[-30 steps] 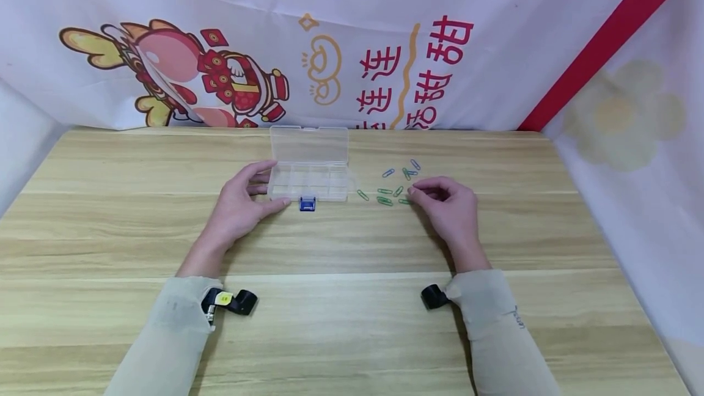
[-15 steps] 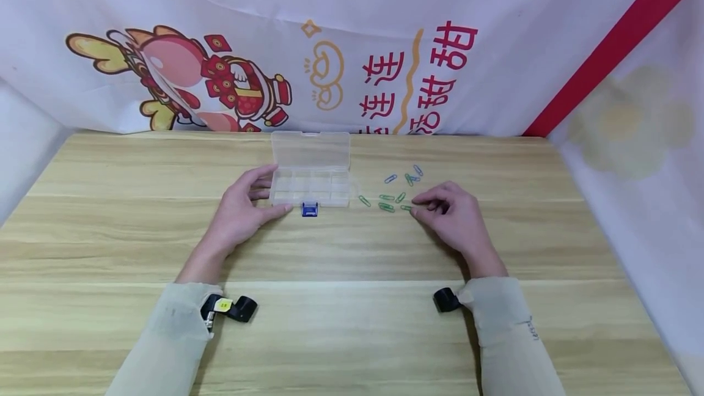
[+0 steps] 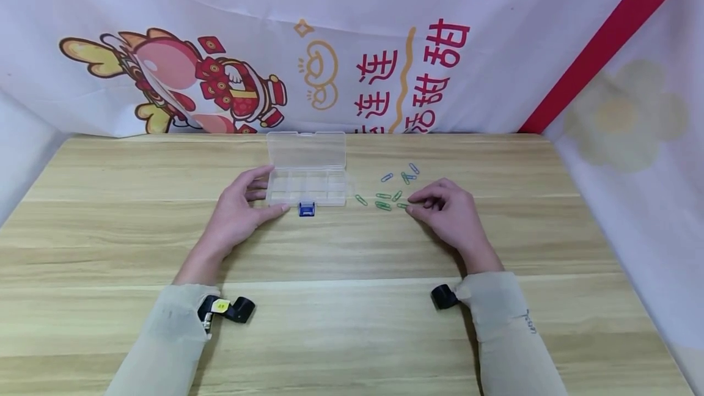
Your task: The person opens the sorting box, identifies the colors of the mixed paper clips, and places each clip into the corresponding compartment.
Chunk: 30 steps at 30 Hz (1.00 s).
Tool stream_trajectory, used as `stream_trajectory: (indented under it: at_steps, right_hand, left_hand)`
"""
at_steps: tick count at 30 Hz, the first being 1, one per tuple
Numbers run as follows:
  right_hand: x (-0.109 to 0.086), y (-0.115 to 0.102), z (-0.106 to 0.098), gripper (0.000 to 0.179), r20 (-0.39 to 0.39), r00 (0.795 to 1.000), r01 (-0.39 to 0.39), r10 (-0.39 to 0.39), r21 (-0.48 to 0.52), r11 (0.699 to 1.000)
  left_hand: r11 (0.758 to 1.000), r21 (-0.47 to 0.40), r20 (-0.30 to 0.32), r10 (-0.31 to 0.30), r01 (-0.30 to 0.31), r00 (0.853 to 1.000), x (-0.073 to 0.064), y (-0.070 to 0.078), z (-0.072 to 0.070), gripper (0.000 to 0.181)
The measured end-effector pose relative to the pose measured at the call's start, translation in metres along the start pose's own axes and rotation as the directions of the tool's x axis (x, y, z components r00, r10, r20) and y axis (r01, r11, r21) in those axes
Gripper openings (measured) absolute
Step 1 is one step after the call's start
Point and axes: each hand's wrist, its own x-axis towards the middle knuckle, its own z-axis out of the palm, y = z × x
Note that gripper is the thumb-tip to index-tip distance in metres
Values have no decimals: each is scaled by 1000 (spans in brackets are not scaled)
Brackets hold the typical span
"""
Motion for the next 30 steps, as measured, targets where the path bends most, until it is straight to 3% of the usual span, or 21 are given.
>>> stream_trajectory:
  at_steps: [13, 22, 30]
  right_hand:
    - [-8, -1, 2, 13, -44, 998, 47, -47, 1, 999]
    - [1, -6, 3, 16, -48, 999, 24, -23, 10, 1000]
    - [-5, -6, 3, 16, -43, 999, -5, 5, -5, 1000]
  left_hand:
    - [1000, -6, 4, -22, 22, 1000, -4, -1, 4, 81]
    - [1000, 10, -4, -26, 26, 1000, 1, 3, -3, 82]
    - [999, 8, 2, -35, 35, 999, -2, 2, -1, 82]
